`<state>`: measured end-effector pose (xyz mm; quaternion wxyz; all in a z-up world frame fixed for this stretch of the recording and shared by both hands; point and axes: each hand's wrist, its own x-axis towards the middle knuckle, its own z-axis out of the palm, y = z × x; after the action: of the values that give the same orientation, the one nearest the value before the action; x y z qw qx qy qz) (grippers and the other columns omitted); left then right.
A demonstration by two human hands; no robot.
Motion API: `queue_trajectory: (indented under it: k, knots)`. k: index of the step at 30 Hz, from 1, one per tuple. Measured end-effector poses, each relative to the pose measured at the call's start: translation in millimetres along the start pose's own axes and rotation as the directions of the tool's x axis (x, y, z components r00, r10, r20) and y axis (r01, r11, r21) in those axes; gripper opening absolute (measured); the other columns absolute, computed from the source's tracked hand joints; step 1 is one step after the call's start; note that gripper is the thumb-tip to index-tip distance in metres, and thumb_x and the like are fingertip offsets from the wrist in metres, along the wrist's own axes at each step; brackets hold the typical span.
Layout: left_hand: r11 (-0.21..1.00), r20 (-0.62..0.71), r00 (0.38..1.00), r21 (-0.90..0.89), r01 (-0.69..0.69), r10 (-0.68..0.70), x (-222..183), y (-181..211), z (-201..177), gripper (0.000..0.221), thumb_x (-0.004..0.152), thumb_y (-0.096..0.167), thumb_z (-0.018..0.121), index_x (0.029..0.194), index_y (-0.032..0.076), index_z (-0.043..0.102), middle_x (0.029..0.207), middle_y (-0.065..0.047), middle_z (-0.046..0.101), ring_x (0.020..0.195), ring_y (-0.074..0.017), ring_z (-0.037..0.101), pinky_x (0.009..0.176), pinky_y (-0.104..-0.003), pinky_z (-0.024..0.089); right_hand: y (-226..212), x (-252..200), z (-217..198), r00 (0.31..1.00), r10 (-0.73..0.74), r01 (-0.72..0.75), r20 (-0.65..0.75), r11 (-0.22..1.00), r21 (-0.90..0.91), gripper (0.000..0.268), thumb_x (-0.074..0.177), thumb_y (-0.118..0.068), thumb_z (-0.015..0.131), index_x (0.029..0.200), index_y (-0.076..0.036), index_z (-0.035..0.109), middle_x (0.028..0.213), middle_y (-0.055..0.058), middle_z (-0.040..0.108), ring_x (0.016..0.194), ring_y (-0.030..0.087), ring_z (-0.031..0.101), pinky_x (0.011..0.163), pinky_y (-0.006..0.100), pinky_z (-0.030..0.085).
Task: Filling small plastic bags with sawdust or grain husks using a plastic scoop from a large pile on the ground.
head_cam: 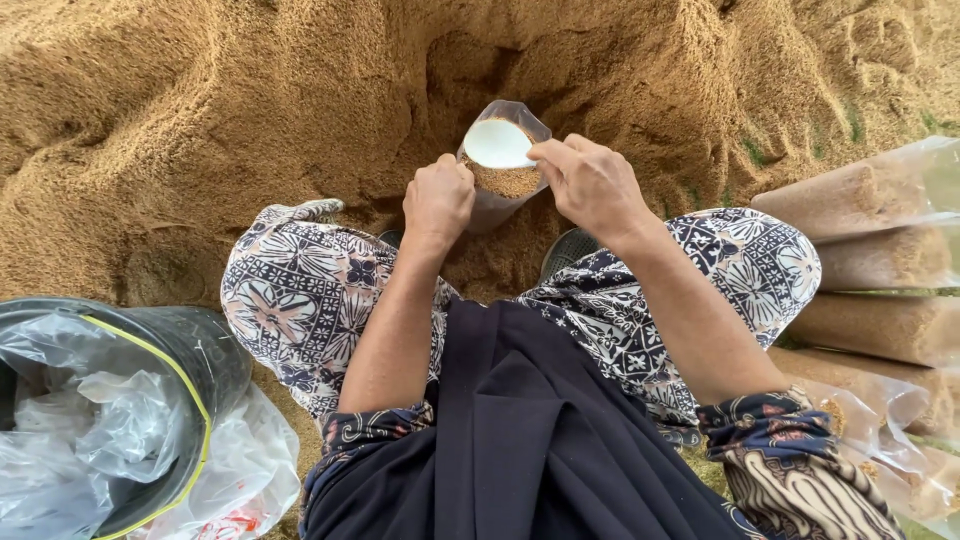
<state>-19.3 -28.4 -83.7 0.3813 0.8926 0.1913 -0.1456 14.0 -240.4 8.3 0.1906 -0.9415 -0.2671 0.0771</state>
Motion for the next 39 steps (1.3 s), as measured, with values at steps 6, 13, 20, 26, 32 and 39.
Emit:
queue_trajectory:
  k: [6, 13, 20, 26, 32, 39]
  knots:
    - [0.998, -0.014, 0.998, 0.032, -0.061, 0.061, -8.7, 3.5, -2.1, 0.037, 0.098, 0.028, 0.036, 0.099, 0.004, 0.063, 0.096, -0.028, 0.072, 0.095, -0.0506, 0.072, 0.084, -0.061, 0.057, -18.8, 14.6, 2.7, 0.998, -0.024, 0.034, 0.059, 0.983, -0.179, 0.028, 0.112, -0.025, 0.046, 0.108, -0.019, 0.073, 0.082, 0.008, 0.063, 0.070, 0.029, 0.071, 0.066, 0.045, 0.061]
    - [0.996, -0.042, 0.996, 0.024, -0.082, 0.083, -3.7, -5.3, 0.9, 0.038, 0.100, 0.032, 0.035, 0.099, 0.006, 0.062, 0.095, -0.027, 0.072, 0.093, -0.0513, 0.071, 0.082, -0.061, 0.058, 8.4, 13.8, 54.1, 0.993, 0.021, 0.010, 0.115, 0.965, -0.263, 0.034, 0.114, -0.027, 0.035, 0.106, -0.023, 0.067, 0.083, 0.004, 0.060, 0.067, 0.026, 0.070, 0.064, 0.041, 0.061]
    - [0.997, -0.056, 0.996, -0.006, -0.071, 0.070, -2.6, 0.5, 0.6, 0.037, 0.099, 0.031, 0.035, 0.100, 0.005, 0.062, 0.096, -0.028, 0.072, 0.095, -0.0522, 0.071, 0.084, -0.062, 0.057, 7.6, 15.0, 24.5, 0.991, -0.002, 0.010, 0.137, 0.998, -0.056, 0.024, 0.108, -0.029, 0.044, 0.118, -0.028, 0.065, 0.099, 0.016, 0.065, 0.083, 0.050, 0.069, 0.077, 0.062, 0.057]
    - [0.997, -0.064, 0.995, -0.018, -0.077, 0.076, 2.4, -9.7, 8.7, 0.036, 0.099, 0.030, 0.035, 0.100, 0.005, 0.062, 0.094, -0.030, 0.071, 0.094, -0.0521, 0.071, 0.081, -0.061, 0.058, 11.1, -11.0, 43.6, 0.988, -0.012, 0.028, 0.154, 0.994, -0.101, 0.030, 0.106, -0.020, 0.042, 0.118, -0.032, 0.067, 0.094, 0.009, 0.065, 0.078, 0.042, 0.071, 0.071, 0.055, 0.059]
    - [0.995, -0.062, 0.993, -0.011, -0.098, 0.098, 3.3, -5.6, 9.0, 0.037, 0.098, 0.028, 0.035, 0.101, 0.004, 0.063, 0.092, -0.029, 0.071, 0.093, -0.0519, 0.072, 0.079, -0.062, 0.058, 23.5, -10.1, 61.9, 0.992, 0.000, 0.019, 0.129, 0.988, -0.151, 0.038, 0.102, -0.013, 0.040, 0.123, -0.033, 0.063, 0.092, 0.011, 0.064, 0.078, 0.044, 0.071, 0.072, 0.057, 0.060]
    - [0.997, -0.076, 0.995, -0.035, -0.070, 0.067, -3.2, -3.1, 7.0, 0.038, 0.100, 0.033, 0.038, 0.103, 0.005, 0.064, 0.096, -0.031, 0.071, 0.096, -0.0532, 0.071, 0.083, -0.063, 0.056, 48.3, 30.9, 35.4, 0.998, -0.001, 0.018, 0.068, 0.970, -0.244, 0.027, 0.106, -0.021, 0.044, 0.118, -0.033, 0.065, 0.090, 0.009, 0.067, 0.078, 0.041, 0.073, 0.071, 0.055, 0.062]
